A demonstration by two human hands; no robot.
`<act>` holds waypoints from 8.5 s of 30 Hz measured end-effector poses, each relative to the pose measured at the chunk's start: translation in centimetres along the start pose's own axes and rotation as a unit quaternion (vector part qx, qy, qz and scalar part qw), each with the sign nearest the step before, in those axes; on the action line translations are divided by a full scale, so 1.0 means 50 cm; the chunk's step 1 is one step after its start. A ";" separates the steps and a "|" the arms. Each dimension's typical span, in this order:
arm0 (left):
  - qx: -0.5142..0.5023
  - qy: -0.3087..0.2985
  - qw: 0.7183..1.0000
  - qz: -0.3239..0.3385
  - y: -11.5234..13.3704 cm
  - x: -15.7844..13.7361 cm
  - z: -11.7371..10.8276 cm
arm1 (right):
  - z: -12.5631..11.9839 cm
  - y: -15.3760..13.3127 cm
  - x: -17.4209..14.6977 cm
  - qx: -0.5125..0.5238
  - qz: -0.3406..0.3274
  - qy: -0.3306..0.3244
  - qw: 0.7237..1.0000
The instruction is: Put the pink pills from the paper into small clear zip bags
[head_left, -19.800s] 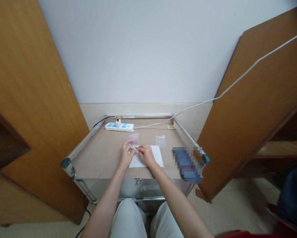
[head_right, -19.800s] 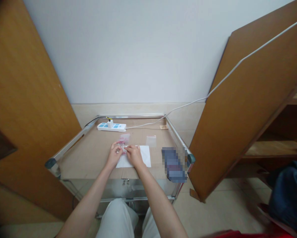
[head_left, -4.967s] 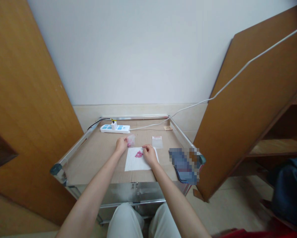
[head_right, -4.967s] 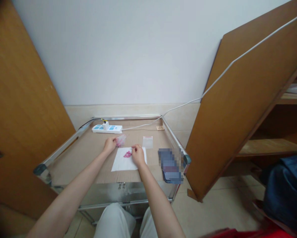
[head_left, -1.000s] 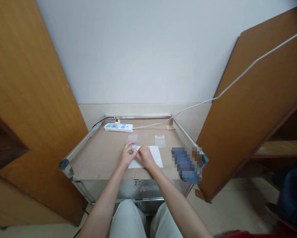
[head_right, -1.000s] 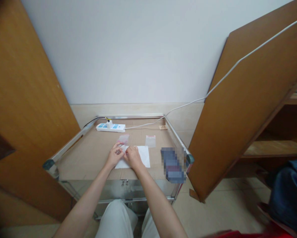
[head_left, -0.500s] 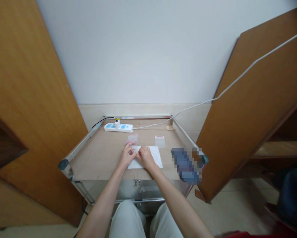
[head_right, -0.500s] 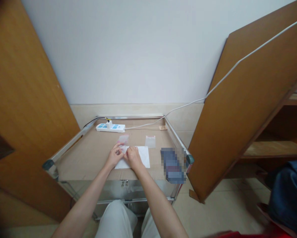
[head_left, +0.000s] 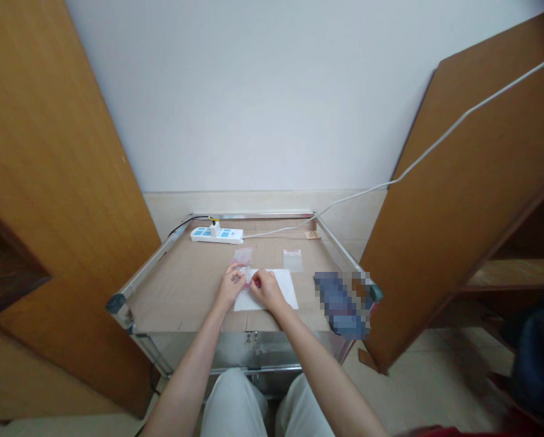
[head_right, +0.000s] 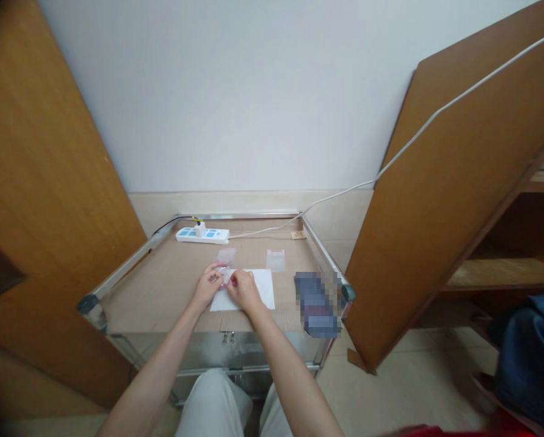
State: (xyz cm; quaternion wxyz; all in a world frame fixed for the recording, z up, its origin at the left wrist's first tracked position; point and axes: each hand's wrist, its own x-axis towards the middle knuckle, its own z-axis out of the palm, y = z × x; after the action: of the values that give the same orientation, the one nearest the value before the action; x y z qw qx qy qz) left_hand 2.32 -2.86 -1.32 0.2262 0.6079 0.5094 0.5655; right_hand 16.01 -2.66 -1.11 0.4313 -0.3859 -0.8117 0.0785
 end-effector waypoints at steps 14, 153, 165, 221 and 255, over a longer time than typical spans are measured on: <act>-0.052 0.030 0.998 -0.014 -0.019 0.000 -0.008 | 0.003 0.024 0.003 0.147 0.047 0.037 0.987; 0.431 -0.374 0.816 0.092 0.085 0.072 -0.036 | 0.021 0.057 0.005 0.234 0.136 -0.076 0.960; 0.398 -0.253 0.878 0.082 0.089 0.068 -0.044 | 0.015 0.050 0.005 0.278 0.172 -0.016 0.945; -0.170 -0.111 0.963 -0.180 0.012 -0.017 0.013 | -0.012 0.011 0.006 0.249 0.102 0.028 0.963; -0.230 -0.139 0.938 -0.219 0.028 -0.017 0.002 | -0.013 0.016 0.010 0.312 0.195 0.069 0.927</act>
State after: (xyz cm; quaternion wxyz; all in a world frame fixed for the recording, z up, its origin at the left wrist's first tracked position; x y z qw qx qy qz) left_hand 3.07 -4.10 -0.57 0.5463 0.4855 0.4498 0.5133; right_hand 16.78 -1.87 -0.76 0.5608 -0.3870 -0.6233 0.3837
